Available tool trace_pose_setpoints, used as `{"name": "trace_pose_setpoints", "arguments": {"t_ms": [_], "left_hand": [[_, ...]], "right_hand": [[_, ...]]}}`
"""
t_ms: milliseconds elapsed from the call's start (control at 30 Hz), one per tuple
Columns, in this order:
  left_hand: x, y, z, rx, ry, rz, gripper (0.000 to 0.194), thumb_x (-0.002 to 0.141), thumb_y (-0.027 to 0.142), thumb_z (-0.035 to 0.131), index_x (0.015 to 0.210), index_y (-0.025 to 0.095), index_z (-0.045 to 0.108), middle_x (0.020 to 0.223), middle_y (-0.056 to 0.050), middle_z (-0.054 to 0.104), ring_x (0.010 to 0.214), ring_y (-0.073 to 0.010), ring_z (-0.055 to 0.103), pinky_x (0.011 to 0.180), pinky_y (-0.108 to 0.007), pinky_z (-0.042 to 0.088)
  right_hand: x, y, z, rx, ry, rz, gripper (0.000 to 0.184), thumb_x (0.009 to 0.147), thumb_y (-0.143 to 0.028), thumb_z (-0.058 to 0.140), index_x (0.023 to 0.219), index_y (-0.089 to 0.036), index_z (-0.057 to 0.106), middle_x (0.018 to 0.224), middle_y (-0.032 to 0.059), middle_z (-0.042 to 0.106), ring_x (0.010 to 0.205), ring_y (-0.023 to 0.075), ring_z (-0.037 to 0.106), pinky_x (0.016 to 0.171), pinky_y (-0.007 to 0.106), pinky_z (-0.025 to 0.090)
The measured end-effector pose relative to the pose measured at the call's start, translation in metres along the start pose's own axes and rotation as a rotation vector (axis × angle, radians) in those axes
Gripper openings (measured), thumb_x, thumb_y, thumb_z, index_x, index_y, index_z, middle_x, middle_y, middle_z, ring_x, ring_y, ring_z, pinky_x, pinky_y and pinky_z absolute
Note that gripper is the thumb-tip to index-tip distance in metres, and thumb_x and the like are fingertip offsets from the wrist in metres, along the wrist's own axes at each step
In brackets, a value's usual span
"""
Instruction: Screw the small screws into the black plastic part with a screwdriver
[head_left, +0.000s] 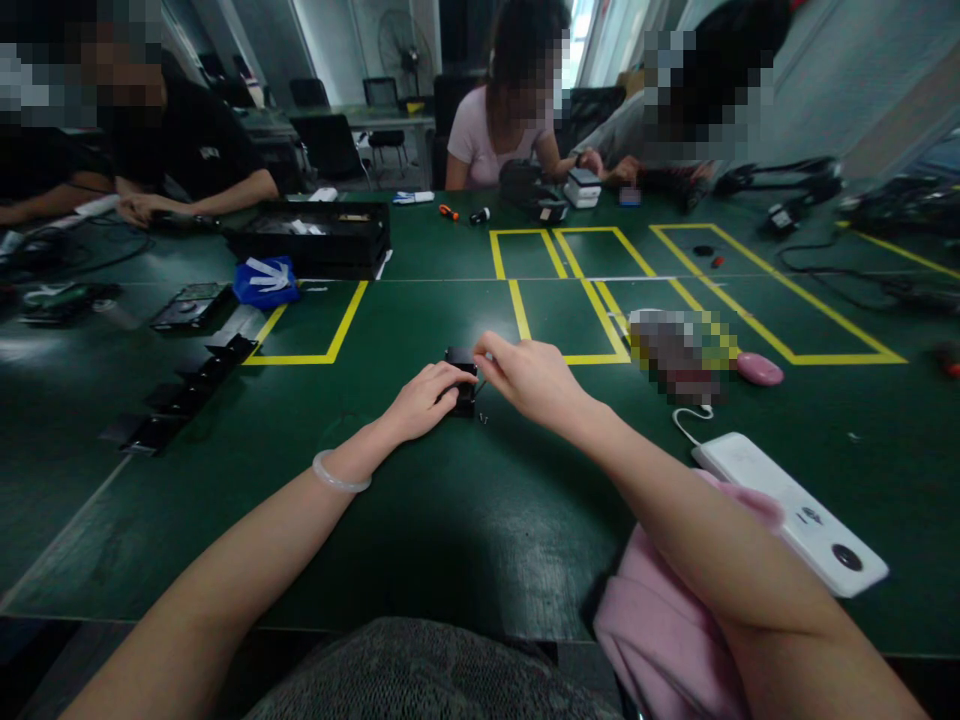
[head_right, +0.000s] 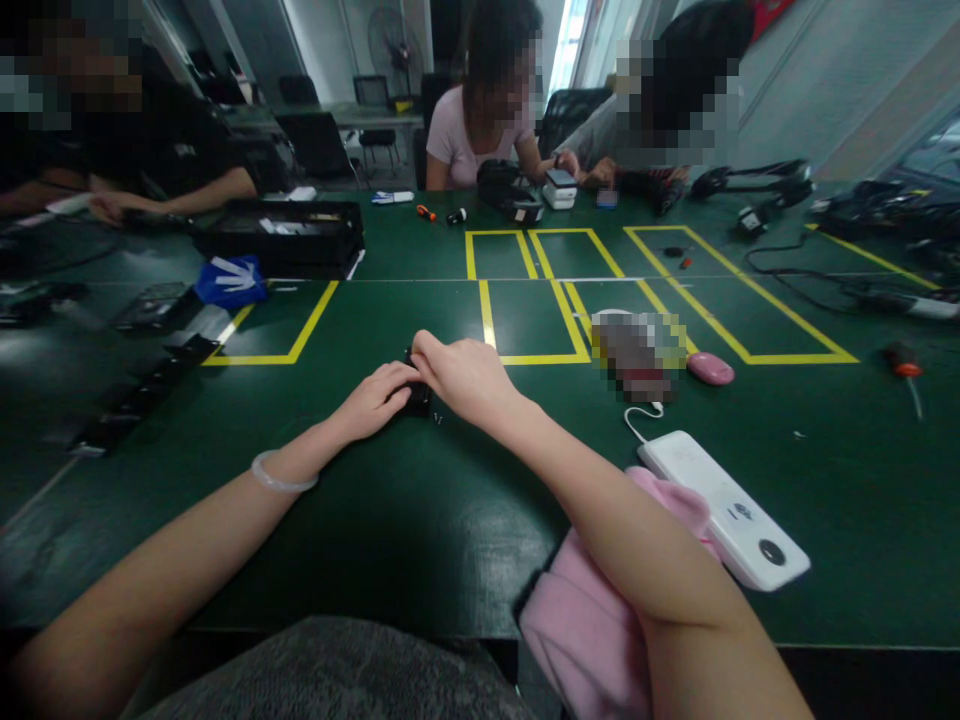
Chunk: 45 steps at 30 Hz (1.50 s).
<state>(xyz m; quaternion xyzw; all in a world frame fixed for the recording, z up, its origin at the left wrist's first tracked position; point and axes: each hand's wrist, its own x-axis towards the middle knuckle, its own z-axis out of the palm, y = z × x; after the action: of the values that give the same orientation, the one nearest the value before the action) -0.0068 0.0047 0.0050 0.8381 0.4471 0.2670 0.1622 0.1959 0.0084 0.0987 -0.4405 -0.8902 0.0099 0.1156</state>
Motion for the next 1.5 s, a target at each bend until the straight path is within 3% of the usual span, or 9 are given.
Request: {"name": "trace_pose_setpoints", "arguments": {"t_ms": [133, 367, 533, 767, 967, 1167, 1367, 1500], "left_hand": [[-0.0002, 0.0003, 0.0, -0.008, 0.007, 0.007, 0.036, 0.095, 0.022, 0.04, 0.121, 0.02, 0.063, 0.117, -0.006, 0.065, 0.108, -0.0229, 0.056, 0.1, -0.039, 0.046], [-0.0006, 0.0012, -0.0007, 0.012, 0.001, -0.001, 0.036, 0.096, 0.022, 0.04, 0.122, 0.022, 0.063, 0.118, -0.006, 0.065, 0.108, -0.0231, 0.056, 0.101, -0.039, 0.046], [-0.0001, 0.0027, -0.002, 0.006, -0.005, -0.006, 0.036, 0.095, 0.022, 0.039, 0.121, 0.021, 0.063, 0.117, -0.006, 0.065, 0.108, -0.0228, 0.056, 0.1, -0.038, 0.046], [-0.0006, 0.0008, 0.0002, 0.005, 0.011, -0.005, 0.035, 0.095, 0.023, 0.04, 0.121, 0.022, 0.064, 0.118, -0.006, 0.065, 0.109, -0.0228, 0.056, 0.102, -0.039, 0.045], [-0.0003, 0.0013, -0.0013, 0.019, -0.007, 0.003, 0.035, 0.096, 0.022, 0.04, 0.122, 0.02, 0.063, 0.118, -0.007, 0.065, 0.109, -0.0224, 0.057, 0.101, -0.038, 0.046], [-0.0003, 0.0, 0.0003, 0.019, 0.004, 0.009, 0.035, 0.096, 0.022, 0.04, 0.12, 0.021, 0.064, 0.116, -0.006, 0.065, 0.107, -0.0221, 0.057, 0.101, -0.038, 0.045], [-0.0005, 0.0025, -0.0022, 0.012, -0.013, -0.007, 0.036, 0.096, 0.022, 0.039, 0.122, 0.021, 0.063, 0.117, -0.006, 0.065, 0.108, -0.0224, 0.056, 0.101, -0.038, 0.045], [-0.0003, 0.003, -0.002, 0.011, -0.004, -0.006, 0.035, 0.095, 0.023, 0.04, 0.121, 0.02, 0.064, 0.117, -0.007, 0.065, 0.107, -0.0226, 0.056, 0.101, -0.038, 0.045]], "right_hand": [[-0.0009, -0.0002, 0.0011, 0.05, 0.022, -0.026, 0.037, 0.104, -0.032, 0.031, 0.126, -0.018, 0.056, 0.087, 0.0067, 0.074, 0.073, 0.019, 0.065, 0.059, 0.027, 0.023], [-0.0001, -0.0005, 0.0005, -0.016, 0.0, -0.005, 0.038, 0.104, -0.039, 0.03, 0.115, -0.02, 0.061, 0.085, 0.0074, 0.074, 0.075, 0.02, 0.066, 0.059, 0.029, 0.021], [-0.0008, -0.0014, 0.0006, 0.039, 0.024, -0.014, 0.038, 0.103, -0.031, 0.029, 0.128, -0.018, 0.053, 0.084, 0.0059, 0.073, 0.072, 0.0191, 0.065, 0.059, 0.028, 0.024], [-0.0009, -0.001, 0.0007, 0.006, 0.014, -0.015, 0.038, 0.104, -0.041, 0.03, 0.114, -0.02, 0.06, 0.085, 0.007, 0.074, 0.074, 0.0199, 0.065, 0.059, 0.029, 0.021], [-0.0014, -0.0014, 0.0005, 0.077, 0.019, -0.031, 0.037, 0.104, -0.033, 0.029, 0.124, -0.018, 0.056, 0.086, 0.0061, 0.074, 0.071, 0.0181, 0.064, 0.059, 0.027, 0.023], [-0.0004, -0.0026, -0.0007, 0.025, -0.001, -0.019, 0.037, 0.104, -0.042, 0.032, 0.116, -0.02, 0.06, 0.088, 0.0071, 0.075, 0.077, 0.0202, 0.066, 0.059, 0.028, 0.021], [-0.0013, -0.0027, -0.0003, 0.053, 0.013, -0.027, 0.037, 0.104, -0.033, 0.028, 0.124, -0.019, 0.055, 0.086, 0.0063, 0.074, 0.073, 0.0191, 0.065, 0.059, 0.027, 0.023], [-0.0019, -0.0003, 0.0003, 0.064, 0.028, -0.043, 0.037, 0.104, -0.038, 0.029, 0.119, -0.019, 0.058, 0.086, 0.0061, 0.074, 0.073, 0.0189, 0.065, 0.06, 0.027, 0.024]]}}
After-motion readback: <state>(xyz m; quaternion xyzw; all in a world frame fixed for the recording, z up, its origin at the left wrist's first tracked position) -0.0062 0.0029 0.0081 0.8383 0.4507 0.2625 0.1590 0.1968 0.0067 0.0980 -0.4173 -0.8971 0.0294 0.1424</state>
